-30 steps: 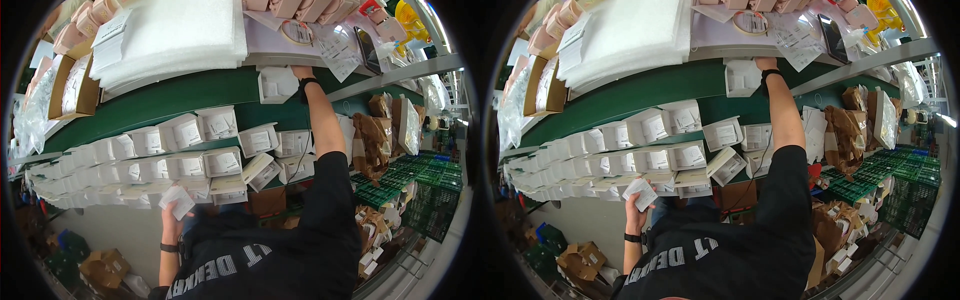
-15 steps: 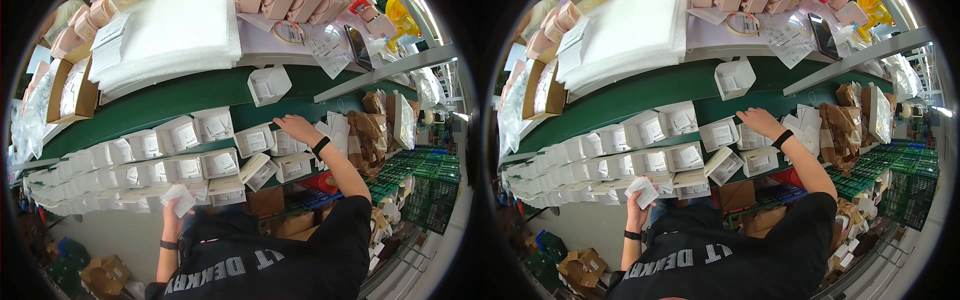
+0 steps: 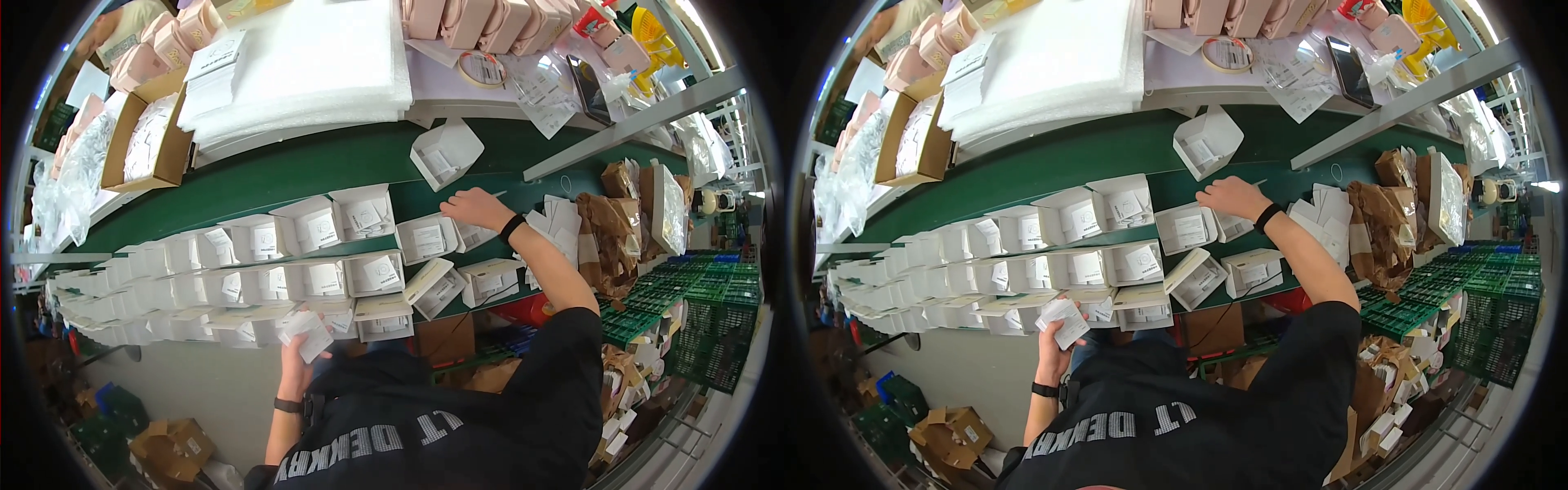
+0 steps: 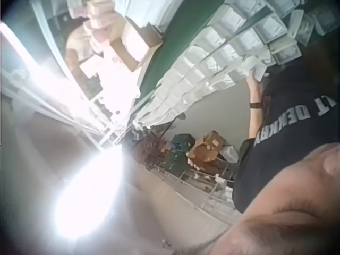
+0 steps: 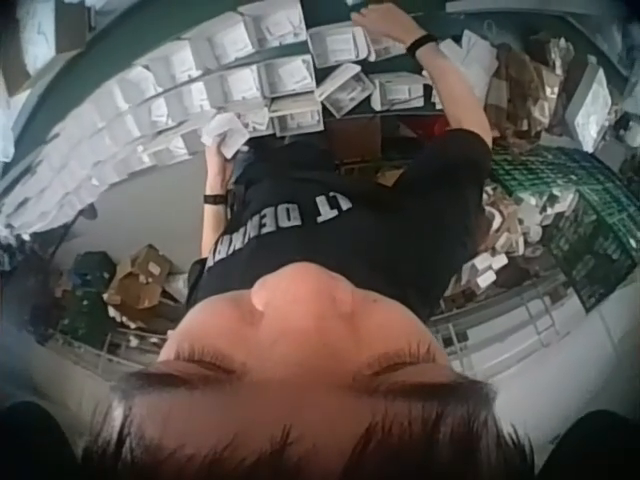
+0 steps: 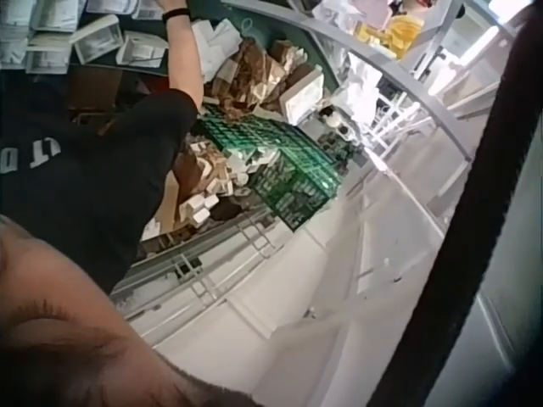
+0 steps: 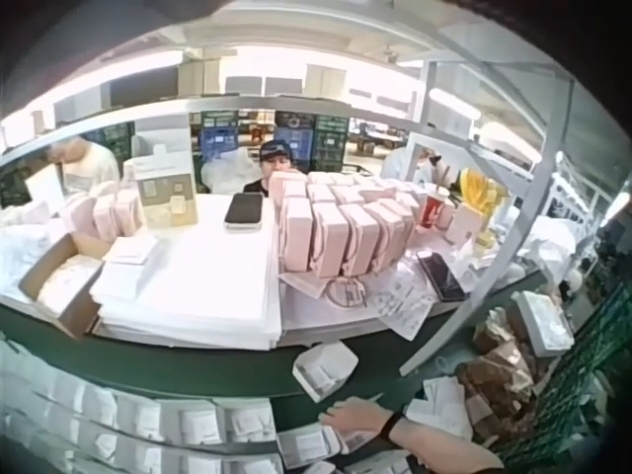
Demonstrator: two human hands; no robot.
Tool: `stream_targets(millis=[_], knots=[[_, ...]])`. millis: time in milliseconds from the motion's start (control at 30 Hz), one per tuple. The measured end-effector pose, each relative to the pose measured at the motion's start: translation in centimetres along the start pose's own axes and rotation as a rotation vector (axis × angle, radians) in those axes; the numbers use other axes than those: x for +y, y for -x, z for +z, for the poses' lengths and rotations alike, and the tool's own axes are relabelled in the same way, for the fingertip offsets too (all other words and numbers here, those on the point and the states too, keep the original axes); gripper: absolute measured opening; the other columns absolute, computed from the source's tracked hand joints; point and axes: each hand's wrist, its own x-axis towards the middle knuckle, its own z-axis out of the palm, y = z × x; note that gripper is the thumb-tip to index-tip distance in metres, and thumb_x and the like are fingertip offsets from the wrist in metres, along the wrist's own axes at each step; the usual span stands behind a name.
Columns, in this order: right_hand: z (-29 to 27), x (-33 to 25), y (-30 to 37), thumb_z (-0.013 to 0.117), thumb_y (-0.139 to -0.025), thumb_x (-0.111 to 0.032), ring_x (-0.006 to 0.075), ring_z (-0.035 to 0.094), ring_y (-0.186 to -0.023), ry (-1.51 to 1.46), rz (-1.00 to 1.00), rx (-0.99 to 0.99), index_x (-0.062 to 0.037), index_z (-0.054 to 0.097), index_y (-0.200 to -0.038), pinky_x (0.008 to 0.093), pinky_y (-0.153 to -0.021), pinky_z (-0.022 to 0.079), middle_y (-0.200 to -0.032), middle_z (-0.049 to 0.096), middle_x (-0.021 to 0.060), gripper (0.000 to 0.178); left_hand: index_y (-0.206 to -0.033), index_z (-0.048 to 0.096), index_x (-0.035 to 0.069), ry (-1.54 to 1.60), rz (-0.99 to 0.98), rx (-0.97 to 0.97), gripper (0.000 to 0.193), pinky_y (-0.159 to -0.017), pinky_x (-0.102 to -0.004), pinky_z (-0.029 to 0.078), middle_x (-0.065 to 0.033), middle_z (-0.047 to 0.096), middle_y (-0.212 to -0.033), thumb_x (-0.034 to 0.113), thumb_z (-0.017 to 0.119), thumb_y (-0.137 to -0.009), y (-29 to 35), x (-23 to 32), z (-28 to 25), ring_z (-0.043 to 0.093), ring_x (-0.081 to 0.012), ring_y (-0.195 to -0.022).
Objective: Assembling white cardboard boxes and placing charging cables and instruction manuals inside them on an assembly line.
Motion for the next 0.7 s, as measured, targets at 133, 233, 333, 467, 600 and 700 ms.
stream_targets(millis=[133,233,333,467,600,700], knots=[[1.1,1.6,1.2,0.065,-0.097,-0.025,0.0212,0.068,-0.073,0.052,0.013,0.112,-0.0115,0.058,-0.091,0.0367,-0.059,0.054,-0.073,0.062,0.0024,0.017,-0.158,0.04,0.007,0.02,0.007,0.01,0.064,-0.064,-0.0378,0.066,-0.0204,0.06,-0.144,0.018,0.052,-0.095,-0.3,-0.2,-0.7,0.067,-0.0374,-0.12],[1.7,4.1,2.1,0.064,-0.098,-0.024,0.0218,0.068,-0.071,0.114,0.062,0.105,-0.0113,0.058,-0.093,0.037,-0.06,0.054,-0.072,0.062,0.0031,0.015,-0.158,0.039,0.007,0.017,-0.003,0.022,0.065,-0.065,-0.0378,0.067,-0.0202,0.061,-0.143,0.018,0.052,-0.096,-0.5,-0.2,-0.7,0.068,-0.0375,-0.12],[1.9,6.9,1.3,0.064,-0.098,-0.023,0.0219,0.069,-0.071,0.167,0.095,0.115,-0.0112,0.058,-0.094,0.0373,-0.06,0.055,-0.072,0.062,0.0034,0.014,-0.158,0.038,0.004,0.003,0.0,0.02,0.065,-0.065,-0.0393,0.066,-0.0213,0.06,-0.144,0.018,0.052,-0.096,-0.4,-0.1,-0.6,0.067,-0.0378,-0.121],[2.5,10.8,-1.0,0.063,-0.098,-0.022,0.0228,0.069,-0.073,0.202,0.134,0.176,-0.0106,0.058,-0.094,0.0382,-0.062,0.055,-0.073,0.062,0.0043,0.013,-0.156,0.039,0.005,-0.009,0.005,0.016,0.063,-0.065,-0.0395,0.067,-0.0206,0.06,-0.144,0.017,0.052,-0.096,-0.1,0.0,-0.6,0.067,-0.0382,-0.121],[2.5,11.9,-3.6,0.063,-0.099,-0.021,0.0273,0.07,-0.075,0.151,0.191,0.232,-0.0088,0.057,-0.094,0.0407,-0.064,0.056,-0.075,0.064,0.0074,0.014,-0.156,0.041,0.006,-0.001,0.019,0.032,0.061,-0.065,-0.0399,0.067,-0.0201,0.06,-0.144,0.016,0.052,-0.096,-0.2,-0.4,-1.2,0.067,-0.0388,-0.121],[0.9,11.3,-4.4,0.062,-0.099,-0.021,0.0309,0.07,-0.077,0.08,0.216,0.222,-0.0075,0.056,-0.095,0.0426,-0.065,0.056,-0.077,0.065,0.01,0.015,-0.155,0.041,0.007,0.014,0.022,0.037,0.061,-0.065,-0.04,0.067,-0.0202,0.06,-0.144,0.016,0.052,-0.096,0.0,-0.4,-1.3,0.066,-0.039,-0.122]])
